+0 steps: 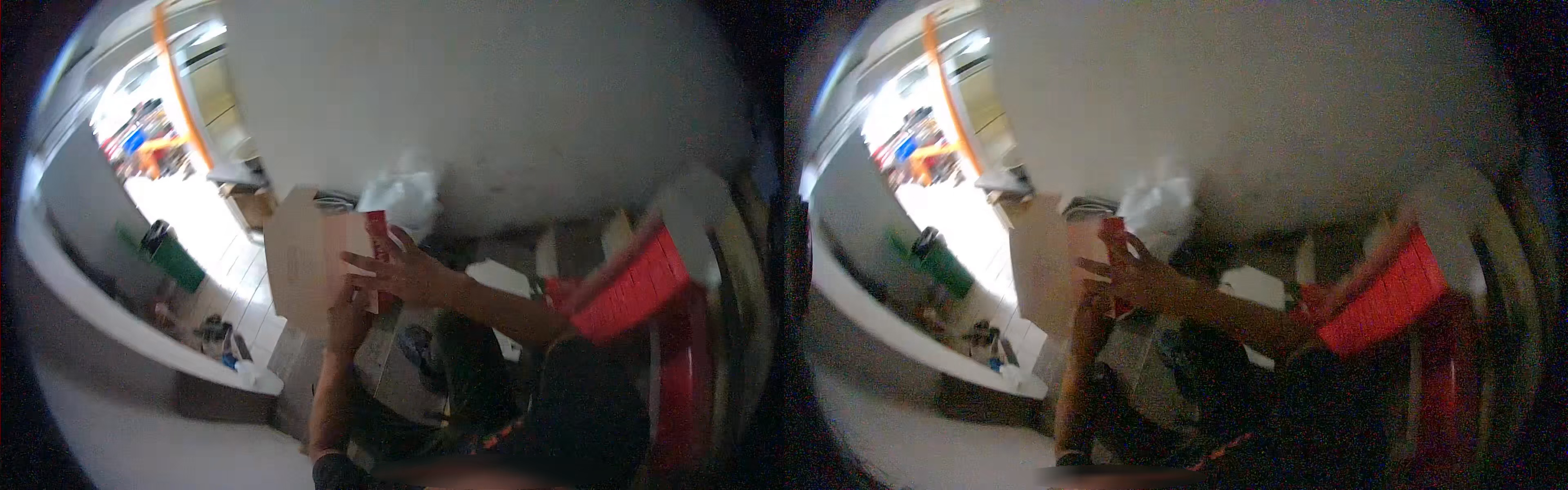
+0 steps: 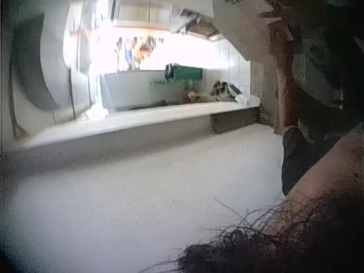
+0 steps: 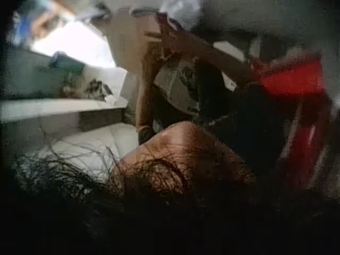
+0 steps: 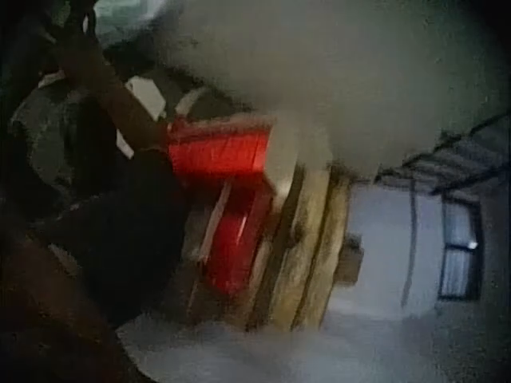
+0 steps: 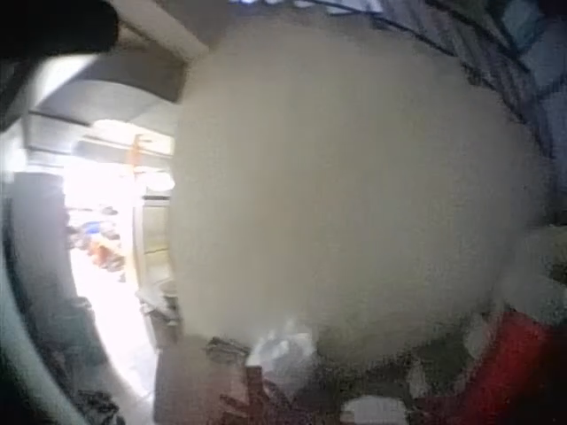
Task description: Assembling and folding cardboard takeout or delivery food boxes while sitting on a staircase.
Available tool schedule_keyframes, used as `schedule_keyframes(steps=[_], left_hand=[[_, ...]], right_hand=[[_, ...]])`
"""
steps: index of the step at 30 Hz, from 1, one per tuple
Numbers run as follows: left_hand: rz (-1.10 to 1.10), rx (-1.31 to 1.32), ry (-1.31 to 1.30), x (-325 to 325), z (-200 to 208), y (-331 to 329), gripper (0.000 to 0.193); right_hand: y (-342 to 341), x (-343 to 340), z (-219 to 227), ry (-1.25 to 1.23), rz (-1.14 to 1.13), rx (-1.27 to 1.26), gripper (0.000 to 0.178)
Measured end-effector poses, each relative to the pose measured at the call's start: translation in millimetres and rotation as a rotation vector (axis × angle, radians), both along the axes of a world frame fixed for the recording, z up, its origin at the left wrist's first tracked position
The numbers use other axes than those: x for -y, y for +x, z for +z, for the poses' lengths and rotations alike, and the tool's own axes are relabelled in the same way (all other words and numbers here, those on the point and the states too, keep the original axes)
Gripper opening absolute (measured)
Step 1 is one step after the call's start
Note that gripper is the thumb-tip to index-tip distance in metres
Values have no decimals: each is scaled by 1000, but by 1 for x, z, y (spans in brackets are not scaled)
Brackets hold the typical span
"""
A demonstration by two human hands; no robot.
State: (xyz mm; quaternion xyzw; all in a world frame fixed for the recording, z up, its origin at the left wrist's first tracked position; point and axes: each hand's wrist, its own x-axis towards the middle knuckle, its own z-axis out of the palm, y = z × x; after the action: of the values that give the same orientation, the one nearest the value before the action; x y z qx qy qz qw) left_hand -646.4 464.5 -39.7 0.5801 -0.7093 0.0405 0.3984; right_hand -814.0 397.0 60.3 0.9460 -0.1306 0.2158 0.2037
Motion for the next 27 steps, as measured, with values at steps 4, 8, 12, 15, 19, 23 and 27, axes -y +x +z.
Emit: schedule_keyframes(steps=[4, 8, 12, 15, 19, 23, 27], left_hand=[[-289, 213, -59, 5, 59, -23, 23], [-271, 390, -446, -25, 135, -37, 21], [-206, 21, -855, -42, 179, -94, 32], [-502, -56, -764, -38, 188, -137, 50], [-900, 5, -455, -24, 182, -220, 59], [-1084, 103, -363, -31, 186, -297, 65], [-1115, 113, -413, -20, 203, -372, 68]], right_hand=[[-62, -27, 60, -22, -418, -198, 43], [-135, -69, 102, 28, -677, -129, 40], [-216, -102, 136, 9, -599, 15, 39], [-298, -145, 160, -234, -794, 313, 32], [-409, -164, 189, -370, -1227, 643, 39], [-499, -170, 176, -111, -1498, 762, 36], [-545, -177, 154, -245, -1425, 595, 41]])
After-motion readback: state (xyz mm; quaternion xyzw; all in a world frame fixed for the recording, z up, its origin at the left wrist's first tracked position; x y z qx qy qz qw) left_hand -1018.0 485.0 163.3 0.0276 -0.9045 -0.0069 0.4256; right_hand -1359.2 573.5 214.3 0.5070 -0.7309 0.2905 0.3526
